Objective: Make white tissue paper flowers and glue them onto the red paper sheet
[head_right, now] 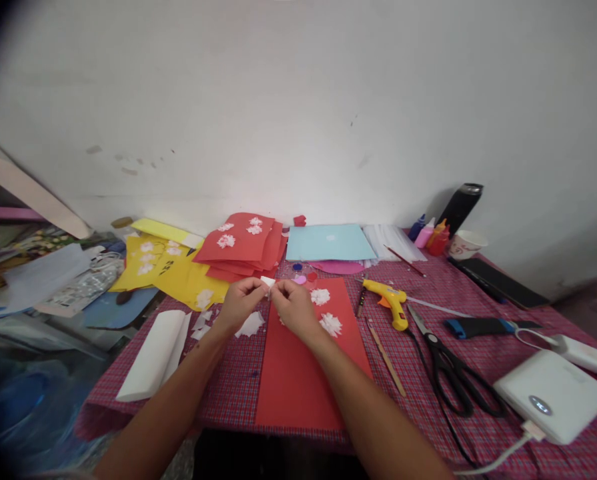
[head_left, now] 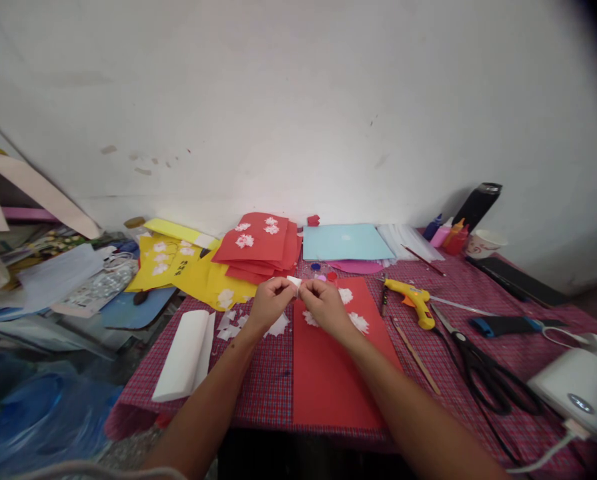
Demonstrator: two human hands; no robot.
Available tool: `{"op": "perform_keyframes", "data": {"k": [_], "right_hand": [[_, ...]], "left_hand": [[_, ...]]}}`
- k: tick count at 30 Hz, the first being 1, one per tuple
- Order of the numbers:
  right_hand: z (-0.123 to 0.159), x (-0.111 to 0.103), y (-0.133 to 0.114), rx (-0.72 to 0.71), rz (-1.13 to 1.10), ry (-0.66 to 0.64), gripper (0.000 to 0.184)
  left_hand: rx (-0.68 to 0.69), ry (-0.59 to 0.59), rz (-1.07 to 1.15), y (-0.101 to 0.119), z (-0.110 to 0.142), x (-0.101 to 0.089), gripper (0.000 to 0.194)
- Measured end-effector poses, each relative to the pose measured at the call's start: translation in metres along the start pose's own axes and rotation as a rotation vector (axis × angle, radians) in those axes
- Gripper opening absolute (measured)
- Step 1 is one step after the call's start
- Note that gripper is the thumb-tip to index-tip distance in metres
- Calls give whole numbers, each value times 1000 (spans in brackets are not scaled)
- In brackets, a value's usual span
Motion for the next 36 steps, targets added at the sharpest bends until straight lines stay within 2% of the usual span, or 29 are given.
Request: {"op": "perform_keyframes", "data": {"k": [4,9,15,24,36], "right_hand": [[0,1,2,27,-34,-4,23],[0,1,1,-10,-9,-2,25],[1,0,-3,-82,25,11,25],[2,3,0,118,-116,-36,27],[2,2,4,204,-176,-34,26]], "left_hand": [[-16,4,15,1,0,0,17],[-22,-37,59,0,0,1,19],[45,5,-27,-1,0,-1,18],[10,16,-22,1,0,-1,18],[-31,16,47,-2,1,0,18]]}}
Point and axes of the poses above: each hand's wrist, its own z-axis away from the middle knuckle, its own x-axis out of the palm, y = z × x, the point moved 2 cm from there along -z, towards the middle knuckle, and after that the axes turned 13 degrees about y, right-handed, at the moved point
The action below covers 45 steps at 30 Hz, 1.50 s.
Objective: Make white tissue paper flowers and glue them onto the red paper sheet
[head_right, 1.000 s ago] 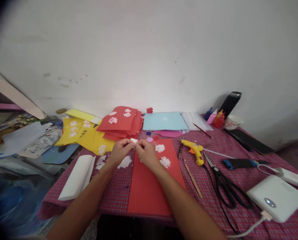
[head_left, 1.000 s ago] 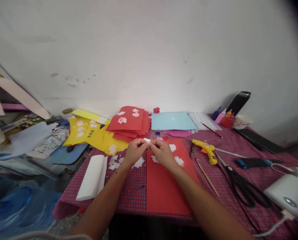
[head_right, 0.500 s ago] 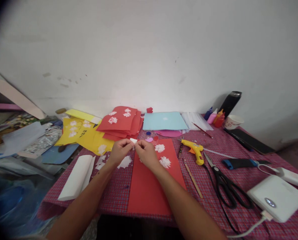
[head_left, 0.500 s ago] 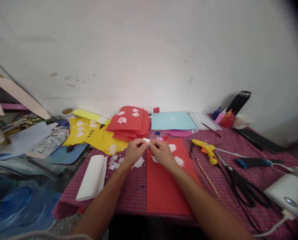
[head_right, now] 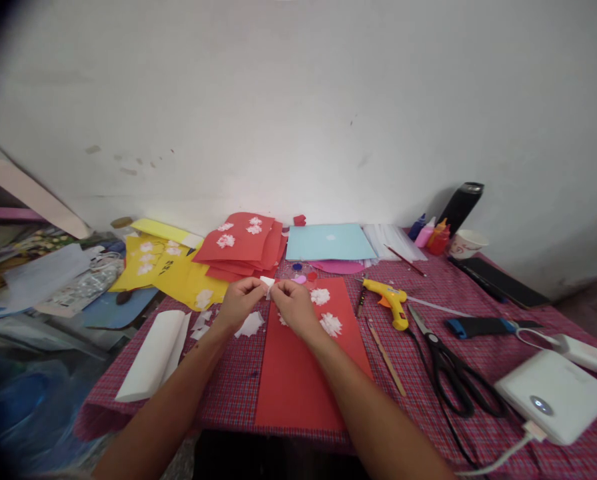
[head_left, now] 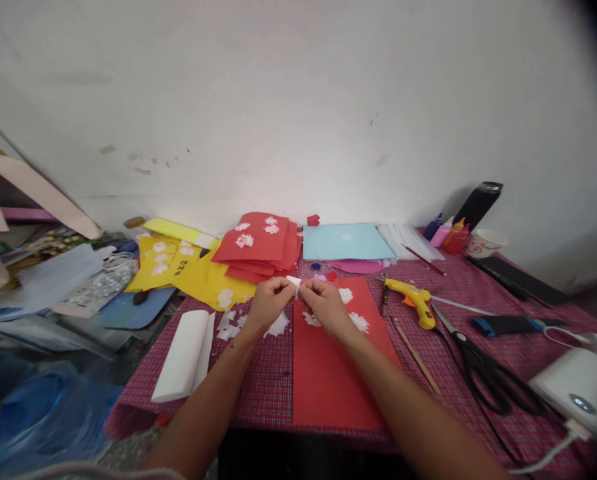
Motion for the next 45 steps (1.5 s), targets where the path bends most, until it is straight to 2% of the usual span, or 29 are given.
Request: {"op": "perform_keyframes", "data": {"k": [6,16,36,45], "right_hand": [[0,0,-2,-47,36,5,26],[0,1,-2,-59,39,-16,27],[-1,0,1,-22,18,26,24],[1,1,-3,26,-83,-37,18]], "left_hand": [[-5,-34,21,-1,-1,0,19],[-5,-13,17,0,-1,-1,16],[-58,22,71,-4,-1,-1,17],[-27,2,56,-1,-1,0,20]]}}
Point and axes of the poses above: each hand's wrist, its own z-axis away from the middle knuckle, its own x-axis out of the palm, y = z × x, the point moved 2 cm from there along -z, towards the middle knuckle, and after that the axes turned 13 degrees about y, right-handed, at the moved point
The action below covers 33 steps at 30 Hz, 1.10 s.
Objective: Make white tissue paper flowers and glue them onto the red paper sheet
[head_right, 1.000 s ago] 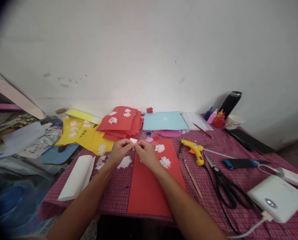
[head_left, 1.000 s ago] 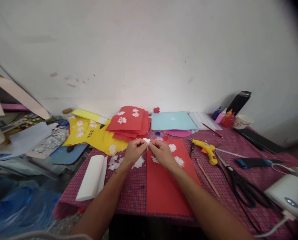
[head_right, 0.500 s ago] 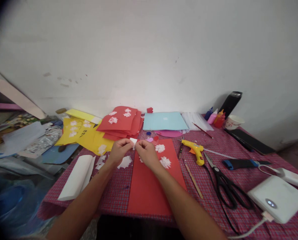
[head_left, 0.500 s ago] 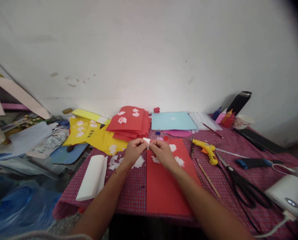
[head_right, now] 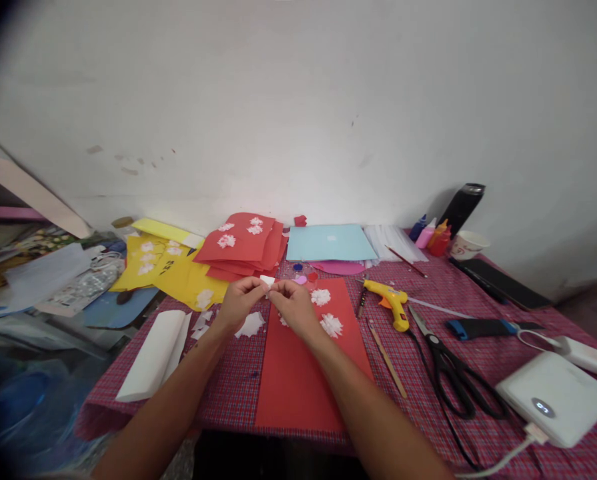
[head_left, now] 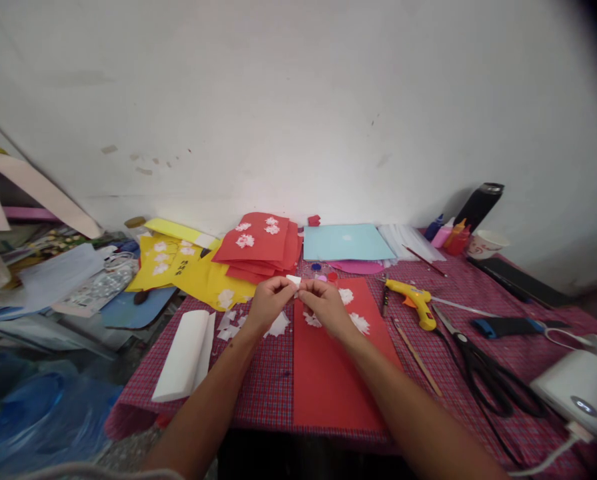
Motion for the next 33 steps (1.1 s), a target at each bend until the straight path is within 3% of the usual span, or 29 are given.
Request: {"op": "perform_keyframes", "data": {"k": [10,33], "right_hand": [[-3,-2,6,-44,23,64,24],[-4,-2,7,64,-105,85,15]], "left_hand": [[53,-56,-39,2,1,1,19],[-88,30,126,-3,0,2,17]]}}
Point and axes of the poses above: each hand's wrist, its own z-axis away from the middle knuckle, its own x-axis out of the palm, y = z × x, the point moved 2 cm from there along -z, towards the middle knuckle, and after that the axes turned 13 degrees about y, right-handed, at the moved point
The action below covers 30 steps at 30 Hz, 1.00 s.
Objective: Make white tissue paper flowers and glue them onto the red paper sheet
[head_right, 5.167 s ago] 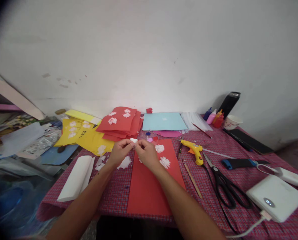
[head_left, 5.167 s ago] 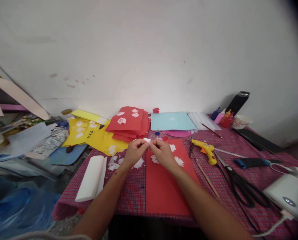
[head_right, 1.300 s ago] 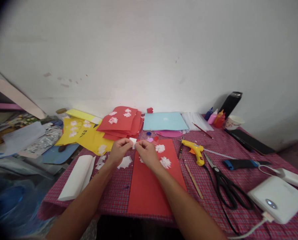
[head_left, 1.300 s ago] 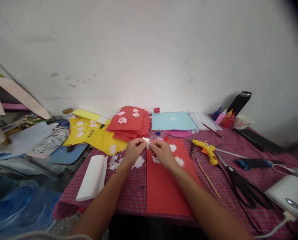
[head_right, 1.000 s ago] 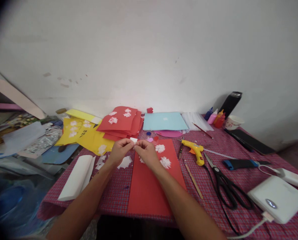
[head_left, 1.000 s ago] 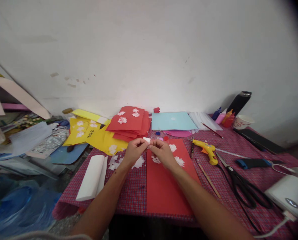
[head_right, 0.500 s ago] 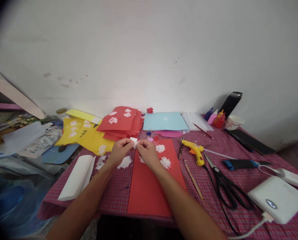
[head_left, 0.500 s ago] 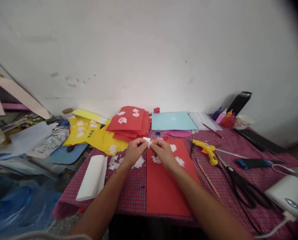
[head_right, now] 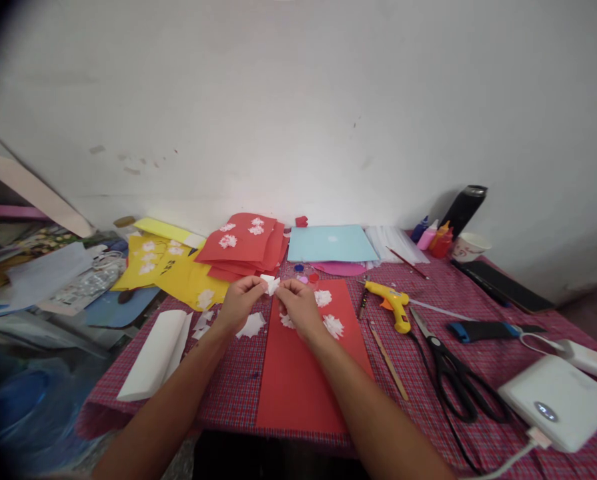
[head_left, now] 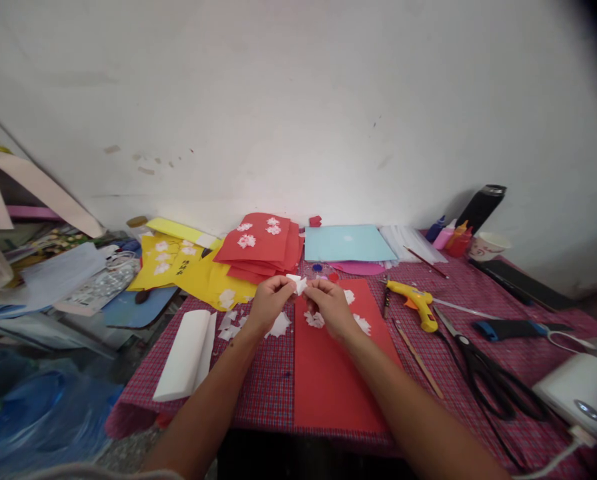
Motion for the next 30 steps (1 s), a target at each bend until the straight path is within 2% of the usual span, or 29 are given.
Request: {"op": "perform_keyframes", "data": {"k": [8,24,30], "right_hand": [[1,-1,-1,19,-25,-26,15],[1,1,-2,-148,119,-15,21],[0,1,-1,-171,119,-17,21]], "left_hand": [[-18,-16,30,-1,0,0,16],[-18,-104,58,0,1,2,19],[23,-84,10,3,1,1,19]]}}
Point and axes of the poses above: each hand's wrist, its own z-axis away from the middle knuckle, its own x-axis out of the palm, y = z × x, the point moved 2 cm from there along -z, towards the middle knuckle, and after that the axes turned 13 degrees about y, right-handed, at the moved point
